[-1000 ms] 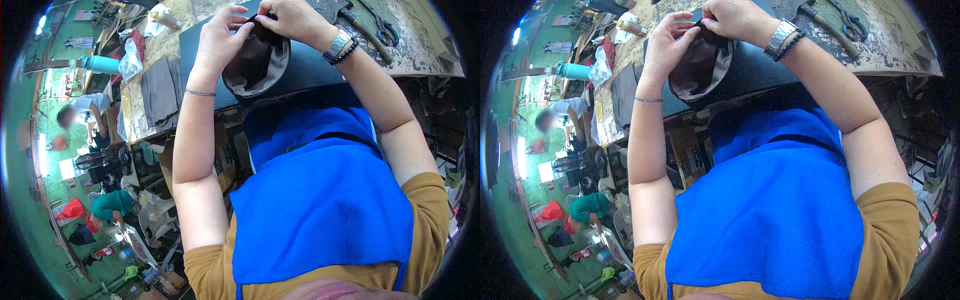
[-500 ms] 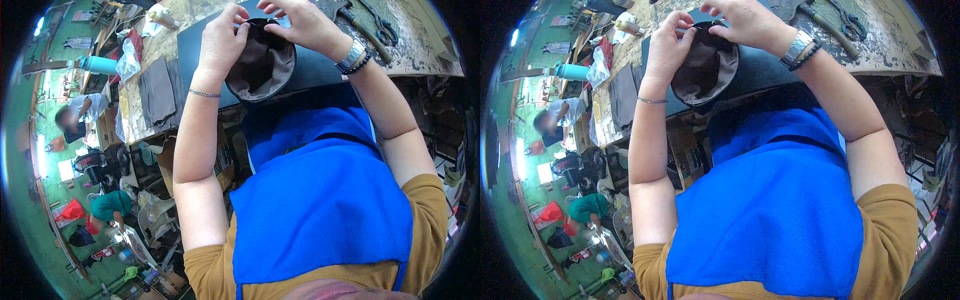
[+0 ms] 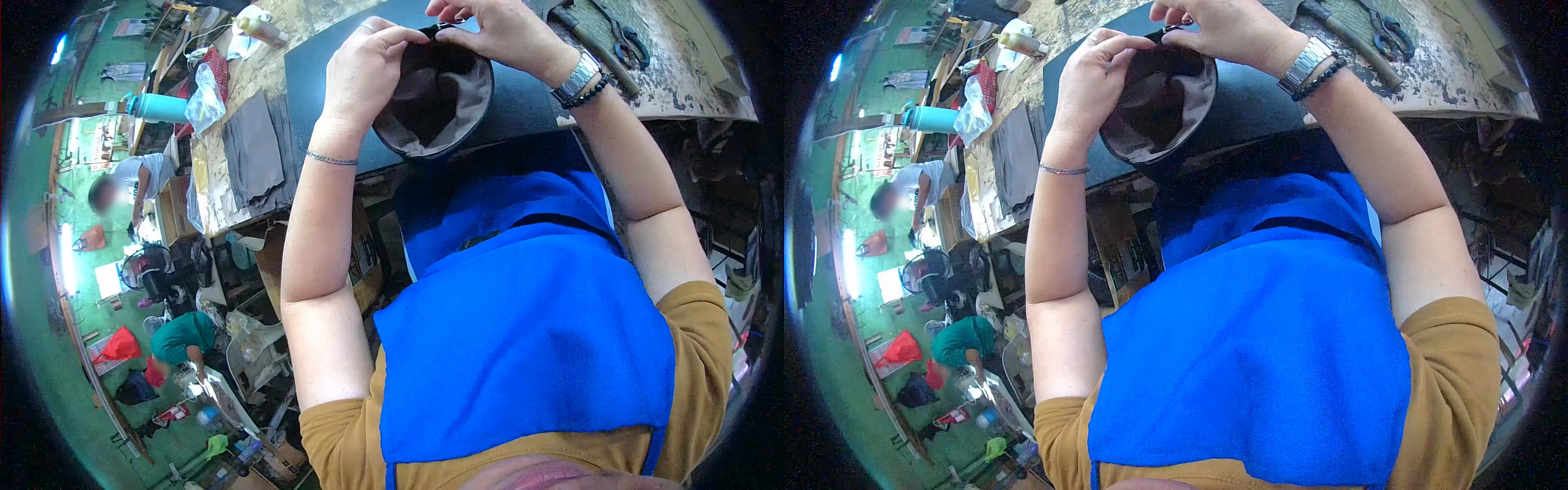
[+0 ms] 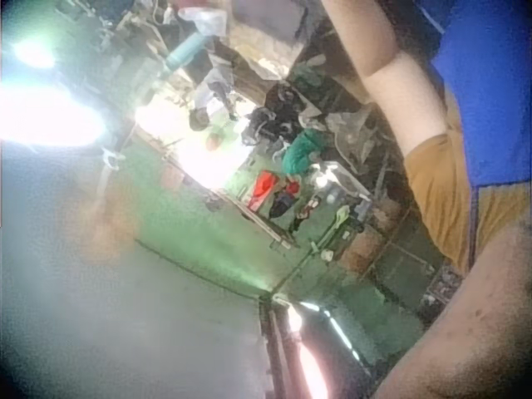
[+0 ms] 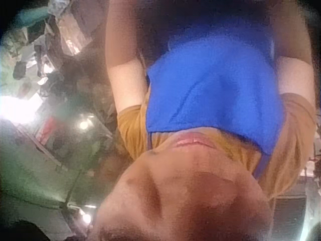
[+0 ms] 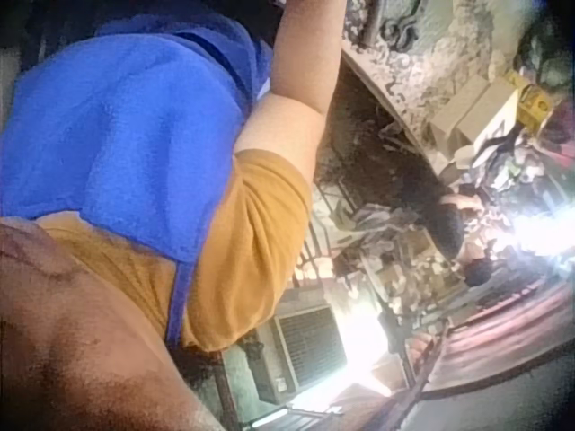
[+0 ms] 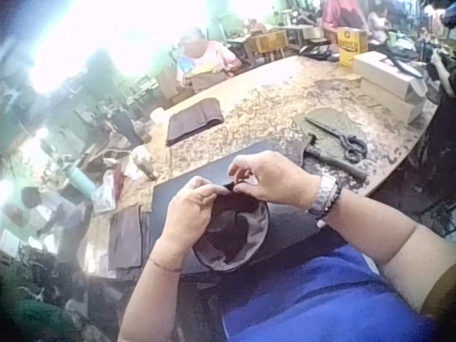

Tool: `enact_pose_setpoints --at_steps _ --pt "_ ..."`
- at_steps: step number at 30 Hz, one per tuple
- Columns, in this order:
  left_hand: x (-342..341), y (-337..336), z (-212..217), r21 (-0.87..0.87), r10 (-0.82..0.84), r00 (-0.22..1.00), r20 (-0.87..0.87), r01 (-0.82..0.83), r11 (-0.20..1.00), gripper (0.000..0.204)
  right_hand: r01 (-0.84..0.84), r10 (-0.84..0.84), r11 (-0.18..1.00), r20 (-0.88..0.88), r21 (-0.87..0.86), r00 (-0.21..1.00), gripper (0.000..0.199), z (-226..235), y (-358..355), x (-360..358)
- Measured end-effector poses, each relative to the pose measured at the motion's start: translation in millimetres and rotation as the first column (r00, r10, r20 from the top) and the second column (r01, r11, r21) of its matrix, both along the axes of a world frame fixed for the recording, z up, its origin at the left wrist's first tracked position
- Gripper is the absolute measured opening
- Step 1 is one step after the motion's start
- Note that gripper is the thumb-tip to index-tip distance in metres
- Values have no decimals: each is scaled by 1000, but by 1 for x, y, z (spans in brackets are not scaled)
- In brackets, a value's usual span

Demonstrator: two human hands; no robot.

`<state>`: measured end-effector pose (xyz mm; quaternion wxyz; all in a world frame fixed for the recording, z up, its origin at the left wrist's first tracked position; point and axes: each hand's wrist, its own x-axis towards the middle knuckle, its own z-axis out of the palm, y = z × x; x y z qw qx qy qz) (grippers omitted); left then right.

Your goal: Assembling and inspecting the internal lining and structural seams of a woven leather pouch.

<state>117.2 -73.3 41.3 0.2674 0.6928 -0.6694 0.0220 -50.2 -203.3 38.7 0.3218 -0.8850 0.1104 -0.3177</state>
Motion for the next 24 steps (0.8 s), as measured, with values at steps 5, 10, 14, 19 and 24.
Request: enact_pose_setpoints --at_steps 5,10,14,19,24 --pt "3 -4 -2 62 4 993 -122 4 998 20 -85 103 960 55 -265 993 15 -5 -5 1" --pt "5 -6 -6 66 54 968 -247 -39 997 19 -52 84 857 39 -513 996 9 0 -3 0" --pt "5 -7 -6 87 75 967 -242 -55 995 19 -15 55 806 49 -592 997 10 -3 -5 2" --pt "2 -6 -6 79 50 983 -179 -36 996 18 -11 17 842 7 -539 1000 8 -2 -7 2" --pt "-2 -4 -3 88 85 985 -149 -72 993 18 -88 82 856 -35 -510 996 7 2 -10 3"
